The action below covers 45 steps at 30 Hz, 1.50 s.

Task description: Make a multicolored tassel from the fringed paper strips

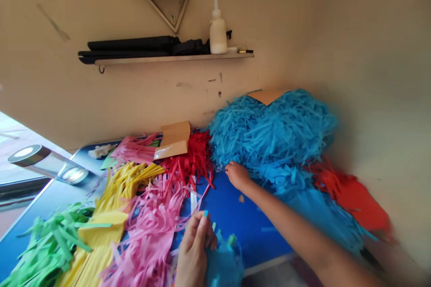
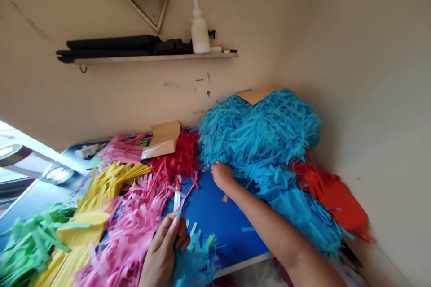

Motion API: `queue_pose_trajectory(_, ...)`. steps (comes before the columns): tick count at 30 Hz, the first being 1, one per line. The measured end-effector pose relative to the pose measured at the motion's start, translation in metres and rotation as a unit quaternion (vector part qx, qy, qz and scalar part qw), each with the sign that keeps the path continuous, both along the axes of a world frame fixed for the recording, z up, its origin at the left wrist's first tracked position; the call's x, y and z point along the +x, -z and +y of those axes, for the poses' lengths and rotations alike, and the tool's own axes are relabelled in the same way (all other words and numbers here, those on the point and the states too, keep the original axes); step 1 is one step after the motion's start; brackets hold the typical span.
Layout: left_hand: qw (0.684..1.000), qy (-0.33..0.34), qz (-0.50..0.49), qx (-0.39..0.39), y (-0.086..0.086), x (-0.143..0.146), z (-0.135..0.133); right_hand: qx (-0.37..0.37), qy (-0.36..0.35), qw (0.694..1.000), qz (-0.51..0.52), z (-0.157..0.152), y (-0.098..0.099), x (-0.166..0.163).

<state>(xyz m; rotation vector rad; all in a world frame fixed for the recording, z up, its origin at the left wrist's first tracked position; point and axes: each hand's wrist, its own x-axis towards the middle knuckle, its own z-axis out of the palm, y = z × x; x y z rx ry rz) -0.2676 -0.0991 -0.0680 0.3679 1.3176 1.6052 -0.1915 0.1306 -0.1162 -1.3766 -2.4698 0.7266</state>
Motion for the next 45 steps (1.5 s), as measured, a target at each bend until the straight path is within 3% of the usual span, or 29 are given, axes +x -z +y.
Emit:
queue_pose_trajectory(3, 0.999, 0.015, 0.046, -0.004, 0.002, 0.002, 0.000, 0.009, 0.003, 1.000, -0.013, -0.007, -0.007, 0.003)
queue_pose_trajectory(7, 0.986, 0.029, 0.162, -0.029, 0.001, -0.004, -0.004, 0.005, -0.020, 0.999, 0.030, -0.040, -0.037, 0.026)
queue_pose_trajectory(9, 0.972, 0.042, 0.229, -0.034, 0.001, -0.006, -0.004, -0.024, -0.075, 0.992, 0.101, -0.069, -0.048, 0.041)
queue_pose_trajectory(11, 0.952, 0.049, 0.300, -0.019, 0.001, -0.006, -0.002, -0.070, -0.113, 0.966, 0.223, -0.099, -0.051, 0.055)
queue_pose_trajectory(13, 0.922, 0.057, 0.383, 0.005, 0.001, -0.004, 0.000, -0.103, -0.100, 0.939, 0.314, -0.123, -0.048, 0.064)
queue_pose_trajectory(16, 0.861, 0.085, 0.500, 0.051, 0.000, 0.000, 0.004, -0.128, -0.063, 0.921, 0.362, -0.139, -0.040, 0.072)
queue_pose_trajectory(21, 0.775, 0.091, 0.618, 0.097, -0.006, 0.004, 0.007, -0.142, -0.047, 0.918, 0.367, -0.139, -0.037, 0.079)
queue_pose_trajectory(27, 0.699, 0.111, 0.698, 0.108, -0.004, 0.004, 0.008, -0.158, -0.047, 0.919, 0.358, -0.138, -0.039, 0.083)
queue_pose_trajectory(30, 0.685, 0.123, 0.711, 0.102, 0.000, 0.004, 0.008, -0.180, -0.049, 0.916, 0.354, -0.136, -0.037, 0.085)
queue_pose_trajectory(36, 0.689, 0.145, 0.704, 0.093, 0.006, 0.004, 0.004, -0.213, -0.039, 0.913, 0.346, -0.136, -0.033, 0.090)
queue_pose_trajectory(45, 0.660, 0.196, 0.716, 0.115, 0.008, 0.003, 0.003, -0.166, -0.008, 0.936, 0.309, -0.146, -0.032, 0.088)
